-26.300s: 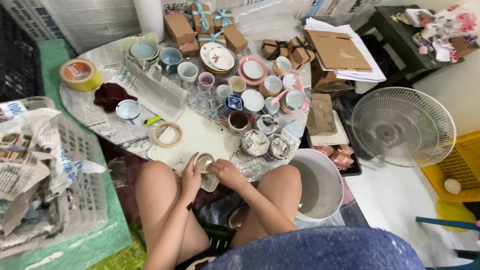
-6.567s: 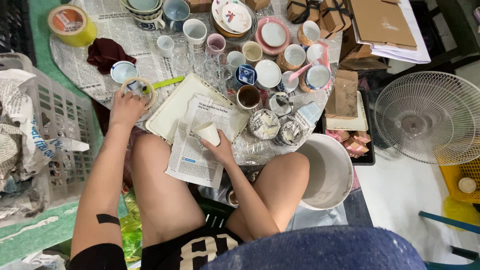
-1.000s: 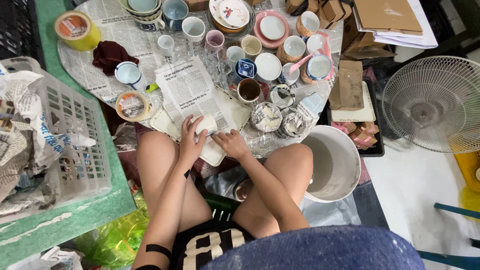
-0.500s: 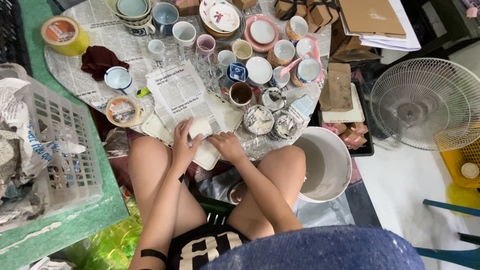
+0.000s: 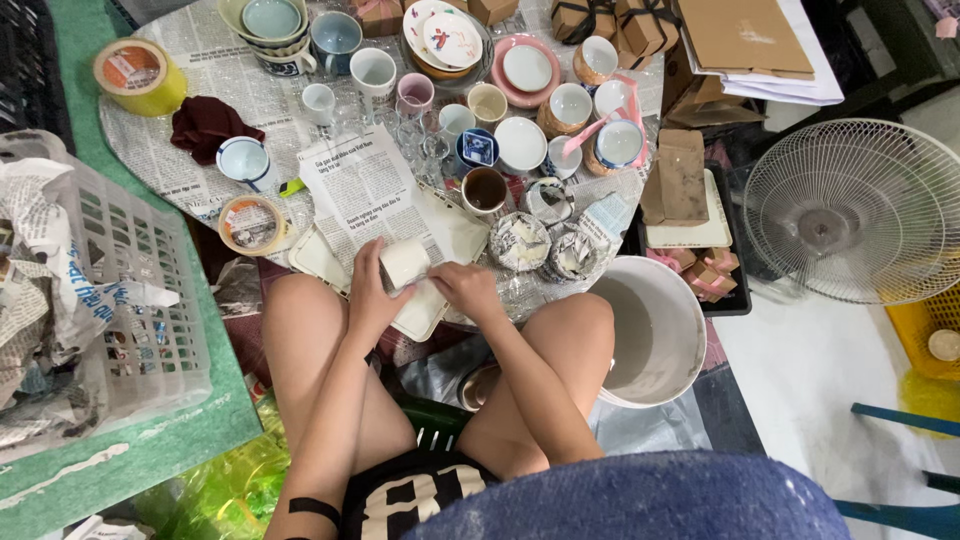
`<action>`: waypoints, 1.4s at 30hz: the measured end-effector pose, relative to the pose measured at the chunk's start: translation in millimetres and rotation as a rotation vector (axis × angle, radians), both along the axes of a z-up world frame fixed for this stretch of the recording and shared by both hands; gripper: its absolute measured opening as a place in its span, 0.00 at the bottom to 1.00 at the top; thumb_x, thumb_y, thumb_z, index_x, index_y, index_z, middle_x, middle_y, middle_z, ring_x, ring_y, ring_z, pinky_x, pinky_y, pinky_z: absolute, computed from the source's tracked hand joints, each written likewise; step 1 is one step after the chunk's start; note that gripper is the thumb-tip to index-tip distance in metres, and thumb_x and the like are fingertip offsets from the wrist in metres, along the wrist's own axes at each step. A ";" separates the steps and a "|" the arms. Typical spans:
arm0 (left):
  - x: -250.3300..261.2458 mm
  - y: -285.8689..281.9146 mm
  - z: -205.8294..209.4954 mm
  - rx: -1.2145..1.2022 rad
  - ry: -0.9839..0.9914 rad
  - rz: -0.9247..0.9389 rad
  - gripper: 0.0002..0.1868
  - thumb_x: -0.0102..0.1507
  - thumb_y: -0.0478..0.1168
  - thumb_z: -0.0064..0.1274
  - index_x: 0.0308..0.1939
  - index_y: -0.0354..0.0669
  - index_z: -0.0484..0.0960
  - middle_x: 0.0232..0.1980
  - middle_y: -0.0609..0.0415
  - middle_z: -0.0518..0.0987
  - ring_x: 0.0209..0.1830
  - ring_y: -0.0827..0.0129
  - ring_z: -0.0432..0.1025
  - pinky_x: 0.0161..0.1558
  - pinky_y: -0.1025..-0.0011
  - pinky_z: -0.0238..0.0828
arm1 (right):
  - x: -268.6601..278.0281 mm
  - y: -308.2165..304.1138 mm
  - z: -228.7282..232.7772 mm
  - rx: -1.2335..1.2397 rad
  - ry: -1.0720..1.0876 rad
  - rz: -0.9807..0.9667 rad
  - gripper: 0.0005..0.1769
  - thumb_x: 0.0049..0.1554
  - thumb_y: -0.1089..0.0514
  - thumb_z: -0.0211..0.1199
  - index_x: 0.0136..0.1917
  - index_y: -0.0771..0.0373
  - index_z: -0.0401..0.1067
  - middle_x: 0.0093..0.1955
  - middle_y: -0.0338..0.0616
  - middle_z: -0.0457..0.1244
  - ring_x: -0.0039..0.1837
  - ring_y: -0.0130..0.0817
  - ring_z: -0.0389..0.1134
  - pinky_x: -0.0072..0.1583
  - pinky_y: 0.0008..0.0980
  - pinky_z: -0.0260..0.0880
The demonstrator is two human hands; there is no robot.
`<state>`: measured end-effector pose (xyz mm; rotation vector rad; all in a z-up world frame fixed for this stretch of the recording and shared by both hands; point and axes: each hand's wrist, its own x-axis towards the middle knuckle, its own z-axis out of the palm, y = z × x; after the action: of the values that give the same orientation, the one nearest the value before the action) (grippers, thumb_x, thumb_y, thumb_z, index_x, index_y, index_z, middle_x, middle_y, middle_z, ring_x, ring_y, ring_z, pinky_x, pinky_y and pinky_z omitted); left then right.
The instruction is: The person wraps small ceramic cups and bowls in newspaper and secures them with masking tape. They handle each item individually, folding the paper around the object and applying tape to hold the wrapping in place.
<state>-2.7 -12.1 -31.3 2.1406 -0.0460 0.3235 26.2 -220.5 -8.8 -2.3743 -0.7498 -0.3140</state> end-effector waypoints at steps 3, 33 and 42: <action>-2.1 0.5 -2.2 0.076 -0.013 -0.014 0.56 0.49 0.40 0.72 0.77 0.44 0.56 0.73 0.37 0.62 0.73 0.43 0.61 0.69 0.52 0.63 | -1.5 -9.3 16.6 0.054 0.230 -0.126 0.07 0.54 0.55 0.70 0.45 0.57 0.79 0.44 0.40 0.72 0.40 0.37 0.73 0.45 0.36 0.72; 19.3 8.8 43.3 0.377 0.161 -0.117 0.56 0.45 0.54 0.72 0.74 0.48 0.64 0.66 0.47 0.71 0.65 0.51 0.65 0.64 0.49 0.59 | -5.8 -19.4 21.6 -0.066 0.539 -0.152 0.14 0.54 0.50 0.70 0.48 0.59 0.72 0.43 0.47 0.71 0.47 0.42 0.75 0.48 0.41 0.72; 64.9 116.6 -7.7 0.685 0.323 0.253 0.28 0.65 0.48 0.54 0.68 0.45 0.71 0.70 0.38 0.68 0.72 0.45 0.60 0.67 0.34 0.46 | -5.9 -19.3 13.8 -0.073 0.526 -0.137 0.12 0.55 0.51 0.68 0.48 0.58 0.74 0.44 0.45 0.72 0.46 0.40 0.75 0.48 0.40 0.73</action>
<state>62.2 104.5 -39.1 2.8622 0.3495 0.1038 20.3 -239.9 5.0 -2.4219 -0.3552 0.2824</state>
